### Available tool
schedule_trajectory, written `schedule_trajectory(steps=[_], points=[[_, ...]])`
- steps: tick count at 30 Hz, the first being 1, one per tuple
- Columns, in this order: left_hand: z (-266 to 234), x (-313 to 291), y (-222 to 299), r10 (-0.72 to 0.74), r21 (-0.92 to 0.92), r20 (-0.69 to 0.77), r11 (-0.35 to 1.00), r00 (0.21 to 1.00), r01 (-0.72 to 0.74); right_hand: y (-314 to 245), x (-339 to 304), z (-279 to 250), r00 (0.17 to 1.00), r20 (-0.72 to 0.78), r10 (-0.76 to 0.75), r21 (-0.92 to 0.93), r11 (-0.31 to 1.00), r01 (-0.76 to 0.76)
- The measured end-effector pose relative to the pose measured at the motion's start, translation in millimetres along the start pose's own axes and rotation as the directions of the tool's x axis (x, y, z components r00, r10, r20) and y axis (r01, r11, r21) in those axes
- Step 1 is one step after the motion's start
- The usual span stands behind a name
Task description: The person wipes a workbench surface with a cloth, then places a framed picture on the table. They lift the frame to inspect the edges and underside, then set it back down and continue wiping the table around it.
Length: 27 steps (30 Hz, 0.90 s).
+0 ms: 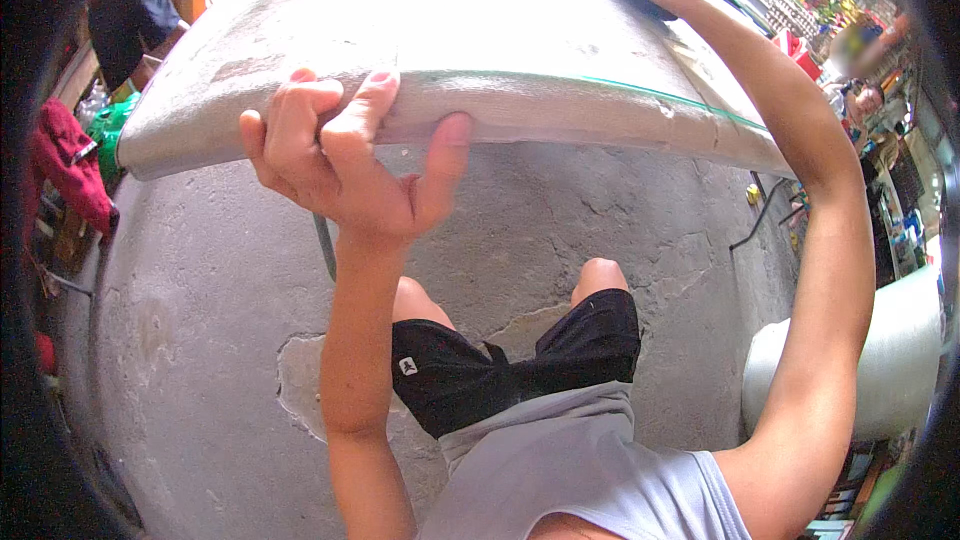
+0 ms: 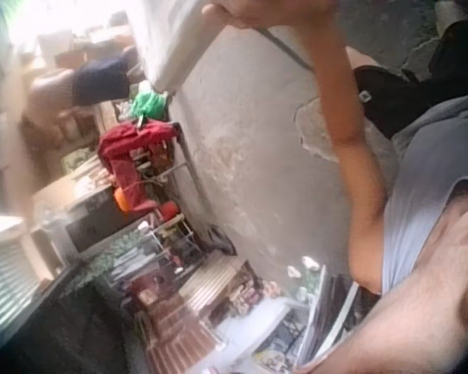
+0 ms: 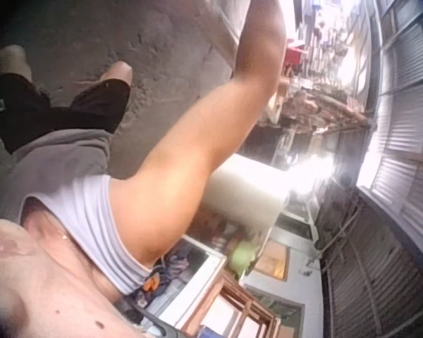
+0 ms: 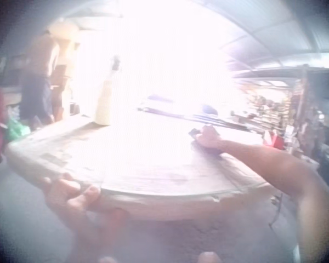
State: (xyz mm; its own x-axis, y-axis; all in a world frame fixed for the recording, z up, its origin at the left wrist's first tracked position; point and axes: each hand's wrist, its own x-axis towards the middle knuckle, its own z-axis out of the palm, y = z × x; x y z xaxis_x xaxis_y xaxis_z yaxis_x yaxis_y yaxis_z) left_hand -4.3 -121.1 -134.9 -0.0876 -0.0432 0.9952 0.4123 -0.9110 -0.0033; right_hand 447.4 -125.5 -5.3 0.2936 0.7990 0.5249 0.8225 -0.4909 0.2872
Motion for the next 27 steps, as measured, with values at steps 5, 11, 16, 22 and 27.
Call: schedule_trajectory(steps=[5,11,16,22,27], points=[[5.6,5.0,-3.0,-0.011,0.049,-0.118,0.999,0.993,0.016,-149.0,11.7,-52.7,0.974,-0.014,-0.227,0.386,0.897,0.215],[2.0,0.7,-1.0,-0.012,0.07,0.0,0.997,1.0,0.012,-230.3,-12.8,-99.9,0.902,-0.091,-0.422,0.61,0.692,0.386],[5.0,-0.8,-8.2,-0.037,0.091,-0.103,0.995,0.994,0.046,-249.5,-58.7,-145.4,0.802,-0.172,-0.573,0.668,0.531,0.522],[10.8,-9.2,-7.1,0.045,0.011,-0.158,0.999,0.986,-0.044,-236.0,-139.1,-188.2,0.692,-0.36,-0.626,0.662,0.35,0.662],[10.1,5.6,-21.1,0.089,-0.19,-0.162,0.974,0.983,-0.12,-220.3,-245.3,-225.8,0.176,-0.524,-0.833,0.185,0.09,0.979]])
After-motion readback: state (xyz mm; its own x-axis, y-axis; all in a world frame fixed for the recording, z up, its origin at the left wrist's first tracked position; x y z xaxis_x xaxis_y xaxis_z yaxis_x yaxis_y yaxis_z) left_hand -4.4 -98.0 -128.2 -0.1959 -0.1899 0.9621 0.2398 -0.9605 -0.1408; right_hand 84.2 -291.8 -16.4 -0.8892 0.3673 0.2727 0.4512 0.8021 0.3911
